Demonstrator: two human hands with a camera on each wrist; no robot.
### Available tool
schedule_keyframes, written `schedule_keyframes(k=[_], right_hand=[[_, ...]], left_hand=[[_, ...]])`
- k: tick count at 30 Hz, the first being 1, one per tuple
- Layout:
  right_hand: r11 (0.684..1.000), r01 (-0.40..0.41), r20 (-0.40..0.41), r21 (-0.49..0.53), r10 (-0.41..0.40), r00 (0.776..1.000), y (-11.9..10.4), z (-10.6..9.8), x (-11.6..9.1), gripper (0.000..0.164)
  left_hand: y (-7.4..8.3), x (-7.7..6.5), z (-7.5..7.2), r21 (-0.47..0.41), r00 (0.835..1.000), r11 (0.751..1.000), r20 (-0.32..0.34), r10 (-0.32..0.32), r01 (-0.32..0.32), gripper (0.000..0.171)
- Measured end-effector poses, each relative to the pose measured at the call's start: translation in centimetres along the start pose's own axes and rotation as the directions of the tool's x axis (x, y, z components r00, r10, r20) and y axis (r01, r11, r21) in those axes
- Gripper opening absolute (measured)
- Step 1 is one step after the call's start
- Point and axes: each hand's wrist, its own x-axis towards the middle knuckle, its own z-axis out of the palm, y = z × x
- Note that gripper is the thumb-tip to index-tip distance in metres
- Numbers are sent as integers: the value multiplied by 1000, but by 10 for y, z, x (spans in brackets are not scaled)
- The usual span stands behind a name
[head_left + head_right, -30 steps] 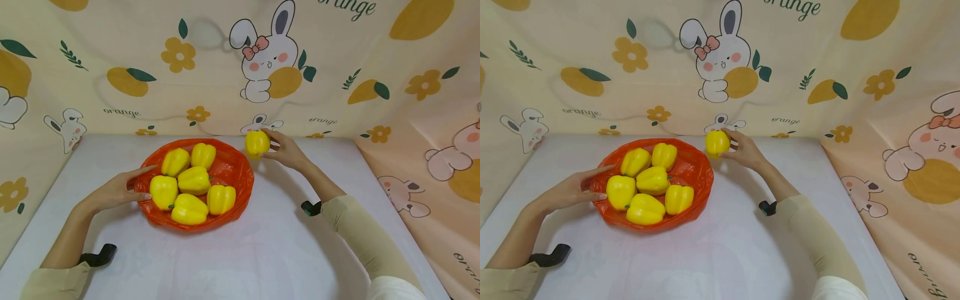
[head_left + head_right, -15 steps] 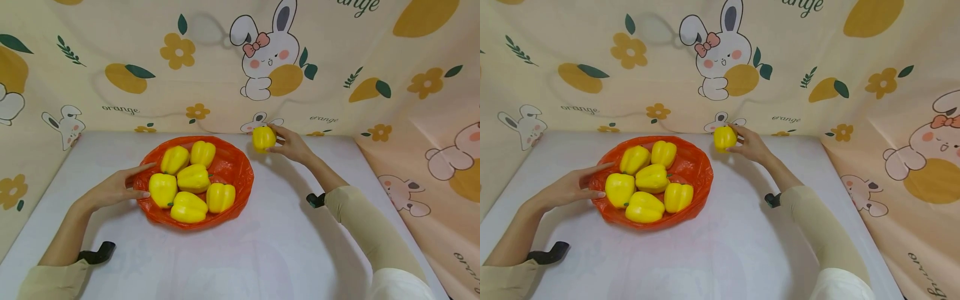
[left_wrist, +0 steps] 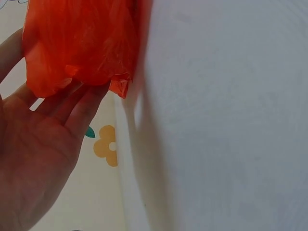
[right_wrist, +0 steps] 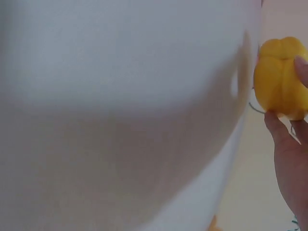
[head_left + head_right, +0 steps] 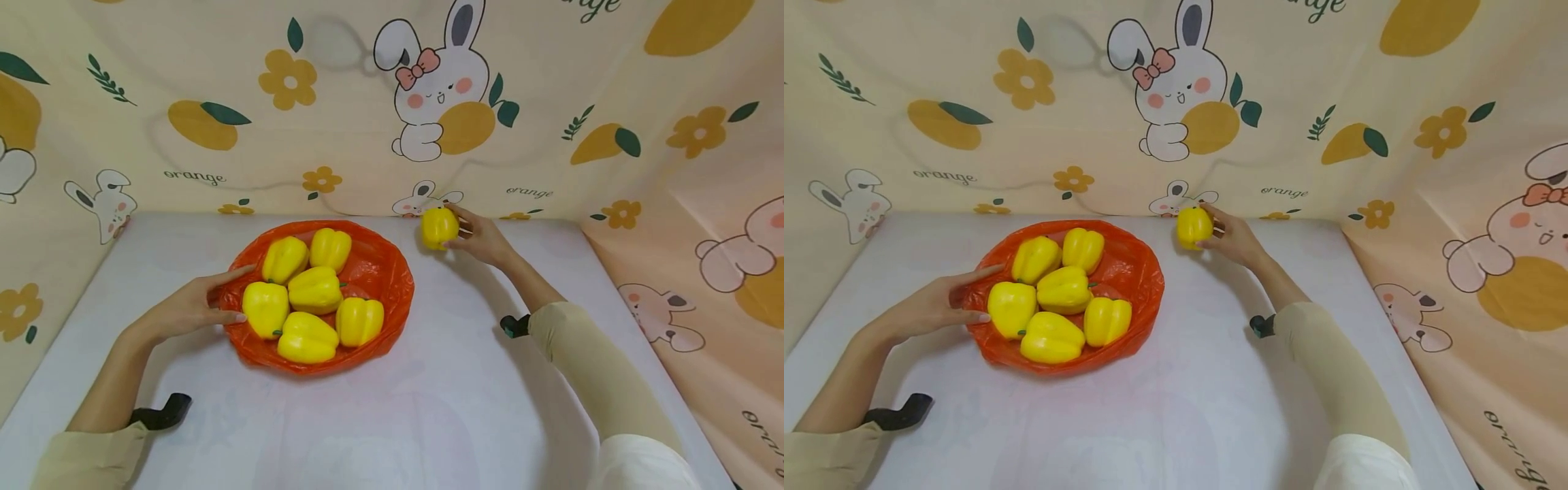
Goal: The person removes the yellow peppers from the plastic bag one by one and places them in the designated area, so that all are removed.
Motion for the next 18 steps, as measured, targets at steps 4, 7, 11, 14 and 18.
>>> schedule_keyframes(k=[4,7,11,14,18], right_hand=[[999,-35,-2,7,35,999,5,-1,0,84],[998,-52,12,20,52,999,8,-2,0,83],[998,-63,22,10,63,998,9,-2,-1,81],[998,-68,22,-4,68,997,9,-3,-2,80],[997,-72,16,-12,72,997,11,-2,0,80]], left_hand=[[1,0,1,9,1000,1000,-3,-2,2,84],[0,0,2,18,1000,1000,-9,-8,8,84],[0,1,2,15,1000,1000,-11,-14,15,85],[0,2,2,6,1000,1000,-6,-16,16,85],[-1,2,2,1,1000,1000,-7,-18,18,85]])
